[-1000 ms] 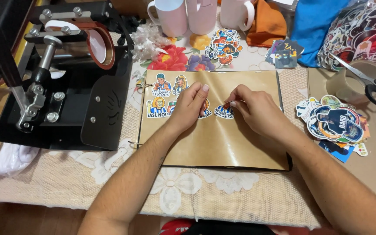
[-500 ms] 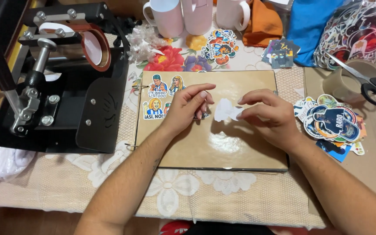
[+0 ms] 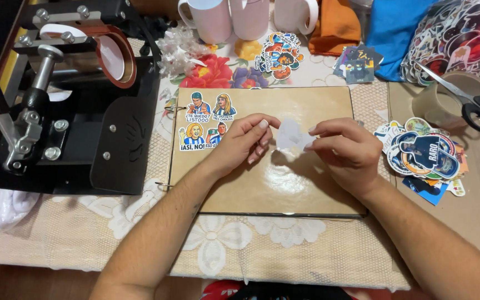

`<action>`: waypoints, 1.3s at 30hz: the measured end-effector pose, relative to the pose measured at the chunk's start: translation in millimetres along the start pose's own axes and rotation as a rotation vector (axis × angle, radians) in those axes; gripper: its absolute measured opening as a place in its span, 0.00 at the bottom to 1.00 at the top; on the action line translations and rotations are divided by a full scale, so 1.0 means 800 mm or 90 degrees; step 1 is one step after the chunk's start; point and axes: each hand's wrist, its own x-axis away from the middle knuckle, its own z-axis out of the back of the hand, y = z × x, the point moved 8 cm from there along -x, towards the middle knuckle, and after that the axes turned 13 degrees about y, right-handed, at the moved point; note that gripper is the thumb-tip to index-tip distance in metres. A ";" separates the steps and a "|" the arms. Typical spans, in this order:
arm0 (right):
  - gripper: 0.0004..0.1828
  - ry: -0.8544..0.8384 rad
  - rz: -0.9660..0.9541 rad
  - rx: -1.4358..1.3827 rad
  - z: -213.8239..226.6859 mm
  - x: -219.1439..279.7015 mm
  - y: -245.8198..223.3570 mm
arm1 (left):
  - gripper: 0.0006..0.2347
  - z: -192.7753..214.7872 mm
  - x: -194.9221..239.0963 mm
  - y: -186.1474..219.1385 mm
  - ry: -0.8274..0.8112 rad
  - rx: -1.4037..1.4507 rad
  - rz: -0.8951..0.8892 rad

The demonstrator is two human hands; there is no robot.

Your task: Peeling the backing off various decorative stickers and applying them to a board or notebook cover.

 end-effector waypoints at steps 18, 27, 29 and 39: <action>0.23 -0.010 -0.360 -0.124 -0.014 0.026 0.048 | 0.06 0.025 -0.012 -0.004 0.124 -0.176 -0.039; 0.05 -0.077 -0.445 -0.006 -0.032 0.043 0.047 | 0.10 0.022 -0.010 -0.041 0.083 -0.247 -0.059; 0.06 -0.075 -0.404 -0.013 -0.034 0.035 0.038 | 0.09 0.011 -0.006 -0.027 0.087 -0.247 -0.063; 0.05 -0.052 -0.367 -0.018 -0.028 0.029 0.029 | 0.07 0.007 -0.012 -0.033 0.004 -0.235 -0.080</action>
